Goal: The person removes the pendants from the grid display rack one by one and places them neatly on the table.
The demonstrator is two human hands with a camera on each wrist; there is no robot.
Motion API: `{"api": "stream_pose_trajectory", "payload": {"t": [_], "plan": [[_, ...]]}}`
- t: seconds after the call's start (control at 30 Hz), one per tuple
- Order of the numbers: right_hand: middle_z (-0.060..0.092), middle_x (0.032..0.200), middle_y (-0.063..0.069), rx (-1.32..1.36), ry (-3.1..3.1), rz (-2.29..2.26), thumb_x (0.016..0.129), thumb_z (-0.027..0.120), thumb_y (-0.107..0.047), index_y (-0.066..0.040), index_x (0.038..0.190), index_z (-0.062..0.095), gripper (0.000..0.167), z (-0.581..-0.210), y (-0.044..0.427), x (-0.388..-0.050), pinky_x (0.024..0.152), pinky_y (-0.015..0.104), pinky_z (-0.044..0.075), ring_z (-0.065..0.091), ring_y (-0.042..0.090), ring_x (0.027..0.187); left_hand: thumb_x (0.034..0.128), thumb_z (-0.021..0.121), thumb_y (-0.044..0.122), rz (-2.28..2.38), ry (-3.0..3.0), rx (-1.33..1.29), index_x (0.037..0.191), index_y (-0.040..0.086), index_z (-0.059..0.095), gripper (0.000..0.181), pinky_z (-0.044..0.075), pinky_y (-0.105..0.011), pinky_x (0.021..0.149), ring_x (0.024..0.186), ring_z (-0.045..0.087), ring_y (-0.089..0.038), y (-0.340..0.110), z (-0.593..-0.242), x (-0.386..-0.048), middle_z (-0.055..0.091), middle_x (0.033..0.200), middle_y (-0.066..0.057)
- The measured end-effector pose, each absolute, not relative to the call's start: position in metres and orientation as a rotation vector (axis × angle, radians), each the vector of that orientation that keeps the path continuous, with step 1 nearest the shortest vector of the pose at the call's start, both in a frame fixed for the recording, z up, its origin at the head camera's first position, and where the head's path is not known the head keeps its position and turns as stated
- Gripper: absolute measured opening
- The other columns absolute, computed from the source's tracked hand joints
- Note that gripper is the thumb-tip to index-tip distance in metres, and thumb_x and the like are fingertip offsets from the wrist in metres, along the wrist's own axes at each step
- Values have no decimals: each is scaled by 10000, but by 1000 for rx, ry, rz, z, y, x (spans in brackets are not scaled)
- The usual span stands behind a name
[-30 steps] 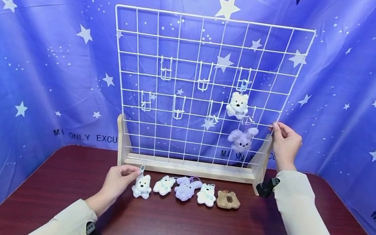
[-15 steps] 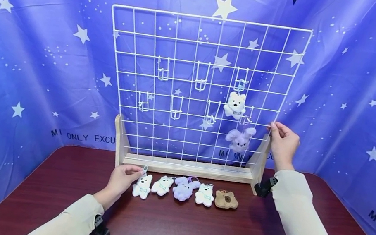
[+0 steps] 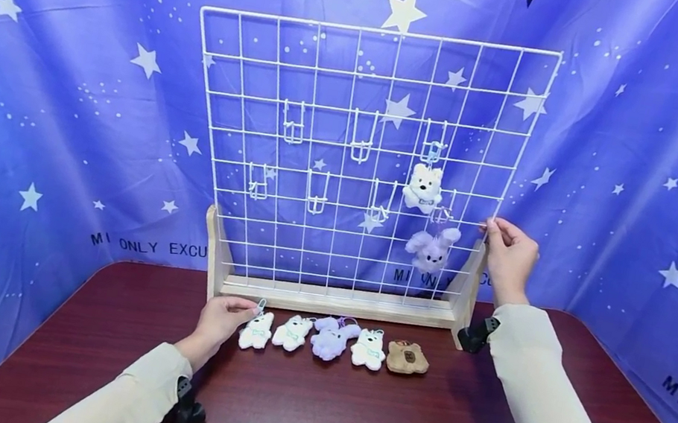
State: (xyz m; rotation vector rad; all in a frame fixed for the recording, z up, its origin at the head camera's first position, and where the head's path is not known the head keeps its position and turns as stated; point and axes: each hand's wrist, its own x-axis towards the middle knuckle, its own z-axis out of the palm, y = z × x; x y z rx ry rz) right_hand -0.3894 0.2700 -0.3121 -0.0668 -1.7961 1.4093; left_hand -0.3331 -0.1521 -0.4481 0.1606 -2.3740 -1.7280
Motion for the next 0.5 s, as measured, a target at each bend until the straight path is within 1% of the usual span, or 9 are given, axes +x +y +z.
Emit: {"api": "stream_pose_trajectory", "payload": {"t": [0.23, 0.37, 0.5], "plan": [[597, 664, -271, -59, -1795, 1405, 896, 649, -179, 39, 1044, 694, 267, -311, 269, -390, 597, 91, 426, 600, -80, 668, 796, 715, 32, -1720, -2372, 146, 912, -73, 713, 156, 443, -158, 583, 627, 564, -16, -154, -446, -333, 716, 747, -89], [626, 689, -237, -54, -1789, 1416, 894, 651, -179, 45, 1051, 690, 277, -311, 269, -388, 611, 92, 430, 594, -93, 673, 787, 727, 43, -1697, -2377, 126, 901, -63, 720, 155, 441, -151, 601, 638, 573, -8, -152, -443, -331, 719, 750, -92], [647, 711, -207, -71, -1798, 1421, 894, 653, -204, 28, 1056, 694, 286, -311, 271, -388, 637, 88, 440, 597, -92, 690, 787, 725, 43, -1677, -2388, 85, 898, -51, 724, 146, 453, -174, 628, 666, 574, -18, -146, -435, -330, 721, 796, -97]]}}
